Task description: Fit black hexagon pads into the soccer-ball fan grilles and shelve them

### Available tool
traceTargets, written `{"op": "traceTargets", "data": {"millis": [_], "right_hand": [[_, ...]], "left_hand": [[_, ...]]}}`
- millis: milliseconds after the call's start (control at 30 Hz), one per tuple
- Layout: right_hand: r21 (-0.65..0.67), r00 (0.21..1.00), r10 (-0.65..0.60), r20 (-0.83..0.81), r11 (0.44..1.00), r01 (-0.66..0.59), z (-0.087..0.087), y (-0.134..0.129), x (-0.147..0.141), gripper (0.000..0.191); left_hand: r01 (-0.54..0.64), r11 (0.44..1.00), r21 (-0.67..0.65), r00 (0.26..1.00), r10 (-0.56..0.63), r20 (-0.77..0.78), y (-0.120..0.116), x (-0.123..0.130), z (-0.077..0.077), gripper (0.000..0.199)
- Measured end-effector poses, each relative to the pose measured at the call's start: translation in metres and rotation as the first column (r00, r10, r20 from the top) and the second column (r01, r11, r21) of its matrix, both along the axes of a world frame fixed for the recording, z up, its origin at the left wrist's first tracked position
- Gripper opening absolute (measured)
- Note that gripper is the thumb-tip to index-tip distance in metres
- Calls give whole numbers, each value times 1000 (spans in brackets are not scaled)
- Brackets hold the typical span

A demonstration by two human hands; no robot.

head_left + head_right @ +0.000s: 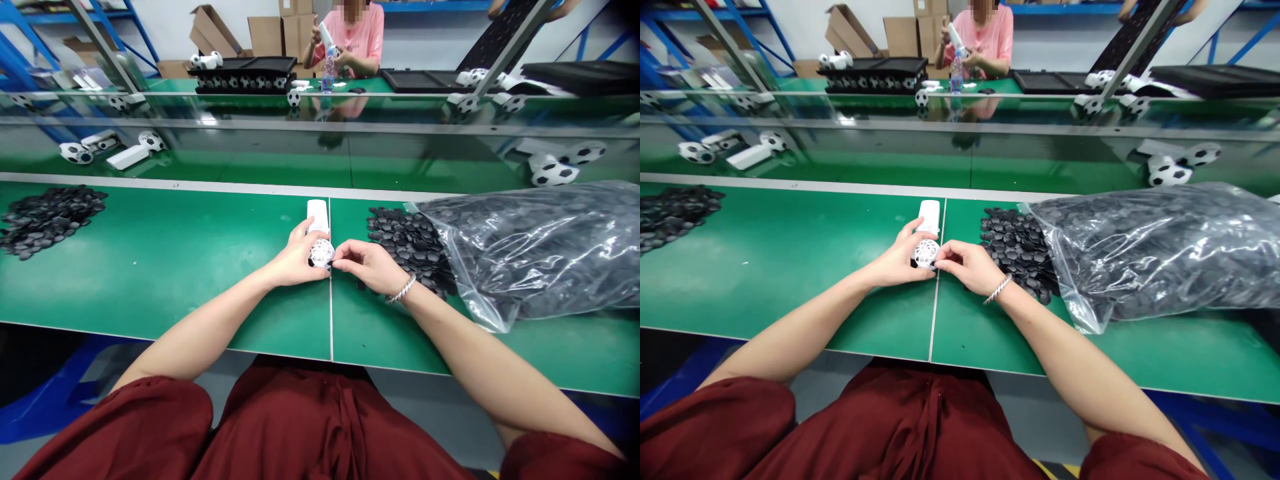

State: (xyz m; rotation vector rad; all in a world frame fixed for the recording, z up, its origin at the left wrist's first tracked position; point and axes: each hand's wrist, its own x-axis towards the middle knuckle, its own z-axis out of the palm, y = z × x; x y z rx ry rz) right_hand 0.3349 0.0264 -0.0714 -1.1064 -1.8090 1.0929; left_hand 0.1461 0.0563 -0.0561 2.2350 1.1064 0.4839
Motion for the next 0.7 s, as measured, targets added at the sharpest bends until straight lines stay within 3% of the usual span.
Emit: {"op": "traceTargets", "data": {"millis": [233, 700], "right_hand": [[128, 995, -45, 84, 991, 34, -3, 4, -2, 8], [82, 999, -15, 36, 997, 12, -11, 7, -4, 15]], "left_hand": [[-6, 1000, -12, 999, 6, 50, -1, 2, -2, 61], [26, 999, -33, 999, -24, 49, 0, 1, 0, 55]]}}
